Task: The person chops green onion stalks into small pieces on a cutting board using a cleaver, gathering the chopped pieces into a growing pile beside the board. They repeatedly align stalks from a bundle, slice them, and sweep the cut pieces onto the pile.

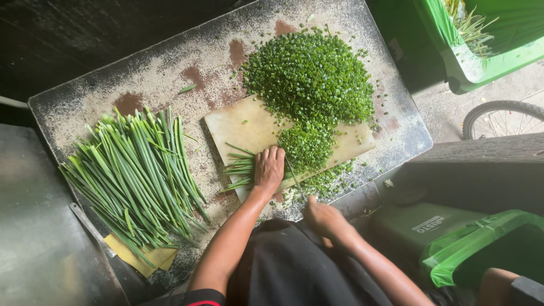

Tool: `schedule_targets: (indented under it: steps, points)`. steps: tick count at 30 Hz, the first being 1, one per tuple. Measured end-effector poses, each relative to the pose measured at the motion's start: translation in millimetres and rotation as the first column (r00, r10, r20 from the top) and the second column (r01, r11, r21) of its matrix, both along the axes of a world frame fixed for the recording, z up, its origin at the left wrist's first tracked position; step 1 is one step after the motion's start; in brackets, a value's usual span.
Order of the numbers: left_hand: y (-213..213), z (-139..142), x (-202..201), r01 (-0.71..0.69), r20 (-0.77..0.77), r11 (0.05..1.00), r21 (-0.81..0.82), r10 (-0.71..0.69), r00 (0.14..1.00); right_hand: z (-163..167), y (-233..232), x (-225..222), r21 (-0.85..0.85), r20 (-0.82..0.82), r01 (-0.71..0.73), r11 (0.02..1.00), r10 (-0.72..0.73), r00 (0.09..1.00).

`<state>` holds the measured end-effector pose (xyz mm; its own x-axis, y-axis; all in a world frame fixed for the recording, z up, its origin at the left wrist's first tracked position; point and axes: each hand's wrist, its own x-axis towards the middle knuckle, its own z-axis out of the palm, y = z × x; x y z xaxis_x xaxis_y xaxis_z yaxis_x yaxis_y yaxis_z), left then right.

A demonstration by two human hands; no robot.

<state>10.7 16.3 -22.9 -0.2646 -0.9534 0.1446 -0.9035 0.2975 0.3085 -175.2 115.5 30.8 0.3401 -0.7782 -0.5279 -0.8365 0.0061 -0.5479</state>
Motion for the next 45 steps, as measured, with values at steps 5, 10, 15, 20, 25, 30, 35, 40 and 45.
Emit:
schedule_targets:
  steps: [5, 10, 15, 20, 25, 30, 35, 40, 45]
  points:
    - [2, 2, 2, 0.006, -0.02, 1.0, 0.009, -0.006, 1.0, -29, 2, -10, -0.003, 0.026, -0.07, 0.998, 0.07, 0.997]
    - [-1, 7, 1, -0.015, -0.046, 0.999, -0.033, 0.013, 0.999, -17, 1, -8, -0.168, 0.107, -0.13, 0.977, 0.15, 0.983]
    - [-4, 12, 6, -0.021, -0.085, 0.999, -0.024, 0.019, 0.996, 9, -27, 23, 0.193, 0.008, 0.134, 0.972, -0.138, 0.99]
    - [-3, 15, 17, -0.06, -0.047, 0.988, -0.144, 0.054, 0.997, 30, -20, 20, 0.136, -0.09, 0.122, 0.983, -0.11, 0.99]
    - [-2, 15, 14, -0.027, 0.003, 1.0, 0.012, 0.027, 1.0, 30, 17, 13, -0.124, -0.018, 0.059, 0.991, -0.062, 0.998]
    - [-2, 12, 13, -0.014, 0.027, 1.0, -0.017, 0.014, 1.0, 13, 12, 19, -0.038, -0.048, 0.038, 0.999, -0.039, 0.998]
    - [3, 11, 14, -0.023, -0.027, 0.998, 0.063, 0.025, 0.999, 14, -3, 21, 0.093, -0.021, 0.094, 0.991, -0.092, 0.996]
    - [4, 11, 15, -0.033, -0.045, 0.999, -0.01, 0.032, 0.998, 19, 5, 20, 0.0, 0.006, -0.043, 0.999, 0.043, 0.999]
    - [3, 8, 17, -0.042, -0.103, 0.997, -0.064, 0.035, 0.994, -10, -4, 17, -0.039, 0.013, -0.057, 0.998, 0.057, 0.998]
